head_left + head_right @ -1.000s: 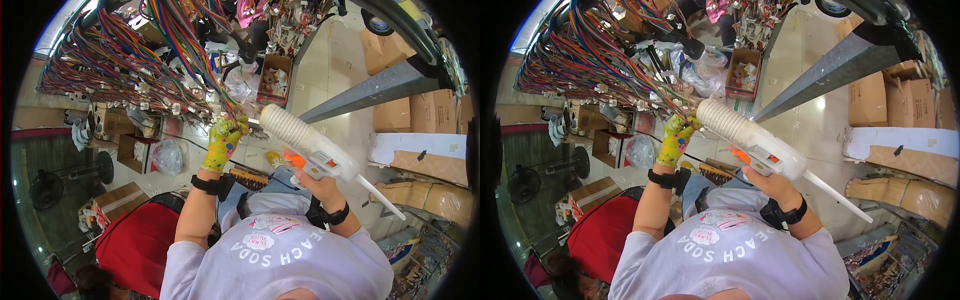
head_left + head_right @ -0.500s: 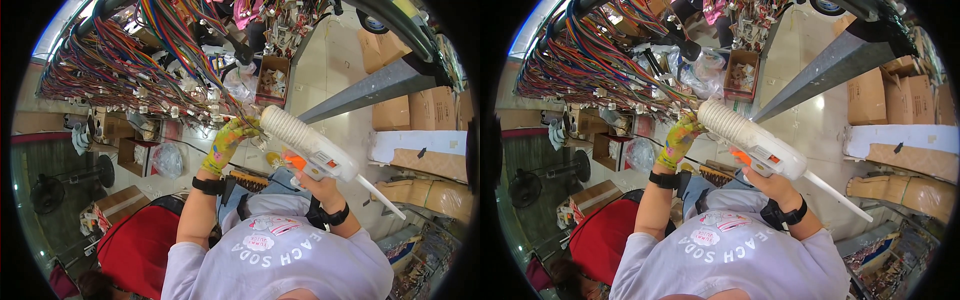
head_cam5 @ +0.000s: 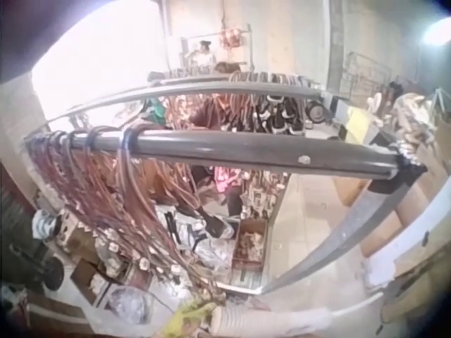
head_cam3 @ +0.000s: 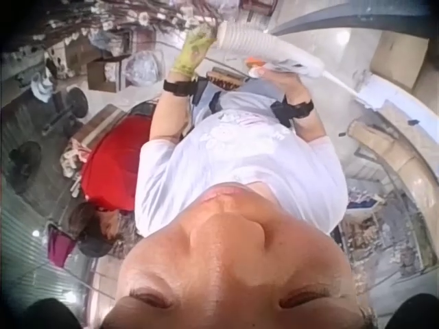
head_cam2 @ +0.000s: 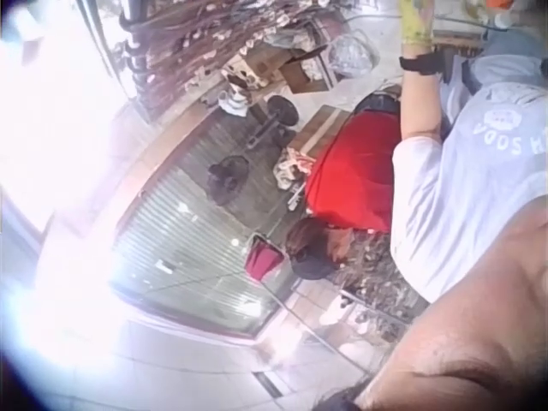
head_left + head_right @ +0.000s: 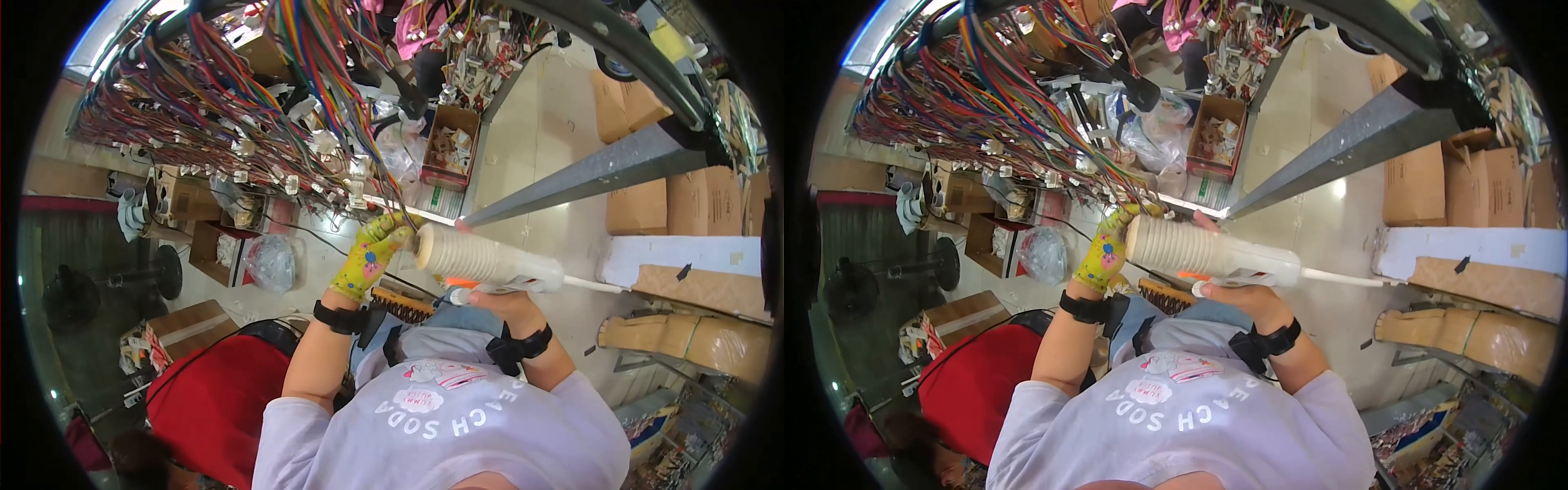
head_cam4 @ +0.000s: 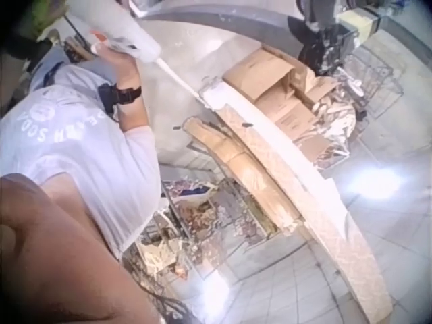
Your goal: The person applies adhesive to a wire harness connector using a glue gun, presses it onto a wire, and then hangs the assembly onto a metal rack.
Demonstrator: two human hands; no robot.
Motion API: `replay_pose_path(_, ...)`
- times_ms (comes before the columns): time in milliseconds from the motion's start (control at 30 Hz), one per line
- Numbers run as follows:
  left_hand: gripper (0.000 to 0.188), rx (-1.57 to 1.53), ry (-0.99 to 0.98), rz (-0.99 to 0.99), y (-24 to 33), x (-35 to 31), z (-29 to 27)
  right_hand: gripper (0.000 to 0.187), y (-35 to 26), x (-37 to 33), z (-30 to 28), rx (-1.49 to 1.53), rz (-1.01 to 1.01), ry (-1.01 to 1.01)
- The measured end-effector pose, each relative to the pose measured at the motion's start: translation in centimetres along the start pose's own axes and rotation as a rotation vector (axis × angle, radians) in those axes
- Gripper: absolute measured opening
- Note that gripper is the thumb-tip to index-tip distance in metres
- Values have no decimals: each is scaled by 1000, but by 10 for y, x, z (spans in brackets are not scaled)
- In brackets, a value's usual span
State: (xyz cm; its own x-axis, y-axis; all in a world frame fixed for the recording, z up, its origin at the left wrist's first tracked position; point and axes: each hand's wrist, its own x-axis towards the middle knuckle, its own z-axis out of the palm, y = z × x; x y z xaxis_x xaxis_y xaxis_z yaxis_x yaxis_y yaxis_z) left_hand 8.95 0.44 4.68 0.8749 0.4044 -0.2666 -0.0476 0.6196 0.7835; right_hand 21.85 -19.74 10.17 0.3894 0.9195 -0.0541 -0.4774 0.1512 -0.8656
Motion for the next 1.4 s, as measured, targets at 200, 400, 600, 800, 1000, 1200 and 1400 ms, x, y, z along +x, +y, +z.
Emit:
replay_pose_path(200, 26, -184, -67, -67, -11, -3, -12, 77, 33, 13, -10, -176, 105, -235)
replay_pose_path(400, 43, 161, 28, 56, -22, 3, -21, 75, 46, 11, -10, -146, 152, -344)
replay_pose_path(600, 51, 509, 222, 360, -33, -13, -22, 75, 31, 12, 3, -32, 173, -349)
replay_pose_path(800, 39, 386, 329, 352, -30, -42, -31, 80, 23, 16, 11, -78, 181, -352)
replay_pose_path(1000, 42, -155, 291, 225, -41, -80, -25, 83, 29, 24, 18, -45, 219, -368)
replay_pose_path(1200, 45, 827, 19, 264, -55, -64, -21, 85, 42, 27, 23, 42, 233, -332)
replay_pose_path(1400, 38, 662, -92, 343, -144, -38, -74, 80, 37, 32, 29, -72, 202, -385)
